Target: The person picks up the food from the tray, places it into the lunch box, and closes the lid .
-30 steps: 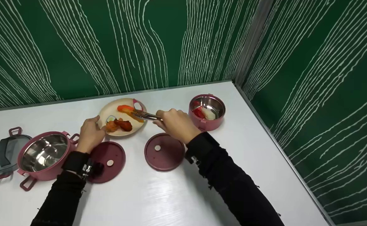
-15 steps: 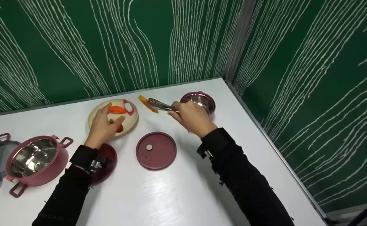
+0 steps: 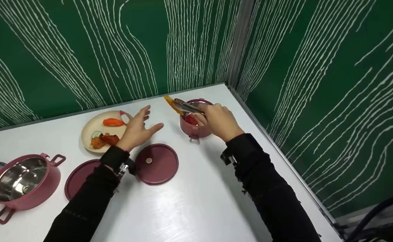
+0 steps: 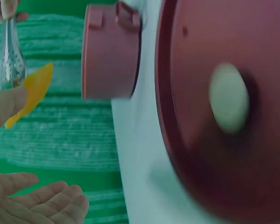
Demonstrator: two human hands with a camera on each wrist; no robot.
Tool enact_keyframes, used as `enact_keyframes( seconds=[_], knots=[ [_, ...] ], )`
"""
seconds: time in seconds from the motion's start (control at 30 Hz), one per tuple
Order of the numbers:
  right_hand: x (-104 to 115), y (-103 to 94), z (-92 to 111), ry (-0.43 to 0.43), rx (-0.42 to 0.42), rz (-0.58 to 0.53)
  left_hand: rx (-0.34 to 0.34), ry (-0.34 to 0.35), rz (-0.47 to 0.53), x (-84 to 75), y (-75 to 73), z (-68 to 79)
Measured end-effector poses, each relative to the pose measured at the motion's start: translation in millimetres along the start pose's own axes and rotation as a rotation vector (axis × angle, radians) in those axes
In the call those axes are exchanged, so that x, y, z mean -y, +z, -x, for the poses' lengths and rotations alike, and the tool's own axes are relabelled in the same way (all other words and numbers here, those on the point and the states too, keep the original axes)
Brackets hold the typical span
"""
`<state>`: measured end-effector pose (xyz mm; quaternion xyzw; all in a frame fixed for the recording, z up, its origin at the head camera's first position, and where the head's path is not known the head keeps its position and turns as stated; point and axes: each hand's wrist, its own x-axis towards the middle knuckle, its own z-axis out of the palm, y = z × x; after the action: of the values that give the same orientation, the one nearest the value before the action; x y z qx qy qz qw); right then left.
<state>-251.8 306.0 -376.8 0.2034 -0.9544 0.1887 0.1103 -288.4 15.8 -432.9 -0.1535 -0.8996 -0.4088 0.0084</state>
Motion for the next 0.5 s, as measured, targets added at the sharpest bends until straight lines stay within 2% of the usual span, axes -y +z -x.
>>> enact_keyframes(
  seconds=[0.2, 0.37, 0.5],
  knots=[
    [-18, -4.2, 9, 0.063, 0.008, 0.034, 0.075, -0.004, 0.029, -18.1, 31.3, -15.8],
    [-30, -3.0, 14, 0.115, -0.01, 0.094, 0.127, -0.034, 0.036, -27.5, 54.5, -26.0],
    [-37, 0.2, 16, 0.145, -0.033, 0.153, 0.144, -0.087, 0.076, -30.8, 68.2, -33.8]
  ],
)
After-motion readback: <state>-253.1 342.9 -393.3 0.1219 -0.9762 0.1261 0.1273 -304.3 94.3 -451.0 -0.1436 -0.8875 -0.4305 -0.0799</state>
